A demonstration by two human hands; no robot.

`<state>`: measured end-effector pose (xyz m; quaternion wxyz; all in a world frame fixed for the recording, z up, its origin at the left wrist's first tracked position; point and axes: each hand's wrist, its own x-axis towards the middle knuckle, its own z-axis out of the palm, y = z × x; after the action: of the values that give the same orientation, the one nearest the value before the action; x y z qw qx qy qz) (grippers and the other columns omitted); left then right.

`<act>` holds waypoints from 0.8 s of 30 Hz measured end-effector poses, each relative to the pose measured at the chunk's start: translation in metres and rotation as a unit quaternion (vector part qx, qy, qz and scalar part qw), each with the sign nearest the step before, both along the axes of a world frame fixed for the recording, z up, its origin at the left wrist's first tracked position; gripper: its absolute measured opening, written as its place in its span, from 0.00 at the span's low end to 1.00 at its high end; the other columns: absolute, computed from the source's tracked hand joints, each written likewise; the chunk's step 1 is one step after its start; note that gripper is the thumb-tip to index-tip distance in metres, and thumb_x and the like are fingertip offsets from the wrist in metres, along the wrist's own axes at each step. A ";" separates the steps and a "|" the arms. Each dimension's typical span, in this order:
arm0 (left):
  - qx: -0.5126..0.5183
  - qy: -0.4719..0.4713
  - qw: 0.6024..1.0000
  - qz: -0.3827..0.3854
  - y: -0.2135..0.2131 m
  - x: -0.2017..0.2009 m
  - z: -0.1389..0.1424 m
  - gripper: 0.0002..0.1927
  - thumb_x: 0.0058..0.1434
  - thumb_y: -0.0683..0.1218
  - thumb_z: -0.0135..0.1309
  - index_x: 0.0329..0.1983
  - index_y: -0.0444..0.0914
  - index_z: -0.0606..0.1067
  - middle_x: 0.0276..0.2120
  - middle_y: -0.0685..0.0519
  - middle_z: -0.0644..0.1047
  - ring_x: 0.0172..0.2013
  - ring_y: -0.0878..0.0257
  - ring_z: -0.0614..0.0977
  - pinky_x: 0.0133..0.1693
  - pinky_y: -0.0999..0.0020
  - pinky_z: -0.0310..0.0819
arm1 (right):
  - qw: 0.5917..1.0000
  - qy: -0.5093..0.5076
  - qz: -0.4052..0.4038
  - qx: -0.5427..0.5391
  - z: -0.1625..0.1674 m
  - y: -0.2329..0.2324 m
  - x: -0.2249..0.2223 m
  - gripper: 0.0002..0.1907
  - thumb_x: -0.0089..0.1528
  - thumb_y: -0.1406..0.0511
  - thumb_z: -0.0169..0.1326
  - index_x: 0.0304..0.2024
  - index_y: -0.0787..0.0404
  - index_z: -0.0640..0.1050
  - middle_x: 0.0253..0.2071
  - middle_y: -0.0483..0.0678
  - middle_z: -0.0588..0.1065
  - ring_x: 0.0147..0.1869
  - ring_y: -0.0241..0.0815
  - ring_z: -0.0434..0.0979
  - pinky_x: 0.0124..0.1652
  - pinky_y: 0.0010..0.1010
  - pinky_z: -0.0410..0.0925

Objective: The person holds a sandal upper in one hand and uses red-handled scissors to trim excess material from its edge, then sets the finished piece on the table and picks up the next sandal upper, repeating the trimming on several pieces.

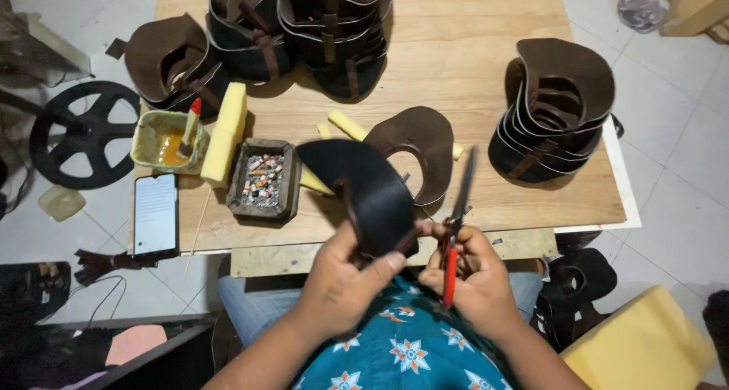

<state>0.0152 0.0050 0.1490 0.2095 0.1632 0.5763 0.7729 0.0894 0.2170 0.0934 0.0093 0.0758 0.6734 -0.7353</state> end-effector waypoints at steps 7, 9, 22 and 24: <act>-0.201 0.309 0.929 0.035 0.003 -0.003 0.000 0.33 0.56 0.46 0.66 0.63 0.36 0.69 0.56 0.40 0.74 0.57 0.47 0.75 0.58 0.58 0.68 | 0.958 0.029 -0.169 0.231 0.031 0.027 -0.011 0.21 0.58 0.72 0.65 0.53 0.66 0.77 0.39 0.50 0.79 0.37 0.38 0.78 0.40 0.28 0.73; -0.224 0.284 0.931 0.051 0.001 -0.005 -0.003 0.35 0.57 0.47 0.65 0.66 0.34 0.68 0.58 0.39 0.71 0.58 0.46 0.74 0.58 0.59 0.68 | 0.956 0.180 -0.200 0.115 0.039 0.057 -0.024 0.24 0.63 0.72 0.61 0.60 0.65 0.70 0.50 0.46 0.76 0.48 0.34 0.77 0.44 0.26 0.72; -0.191 0.030 0.981 0.017 -0.008 -0.001 -0.078 0.25 0.62 0.44 0.58 0.60 0.32 0.71 0.52 0.48 0.75 0.50 0.62 0.78 0.52 0.69 0.75 | 0.741 0.088 -0.134 0.652 0.008 0.189 -0.128 0.23 0.57 0.67 0.65 0.55 0.61 0.76 0.43 0.60 0.76 0.49 0.61 0.76 0.49 0.48 0.70; -0.201 0.000 0.979 0.019 -0.009 0.000 -0.095 0.25 0.61 0.44 0.58 0.60 0.32 0.71 0.51 0.48 0.76 0.49 0.63 0.78 0.52 0.69 0.75 | 0.730 0.123 -0.149 0.655 -0.007 0.166 -0.117 0.23 0.58 0.67 0.66 0.55 0.62 0.76 0.43 0.59 0.76 0.48 0.61 0.76 0.48 0.48 0.69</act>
<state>0.0150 -0.0038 0.0535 0.2237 0.1066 0.7229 0.6450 -0.0273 0.3833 0.0860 -0.2353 0.0709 0.9635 -0.1064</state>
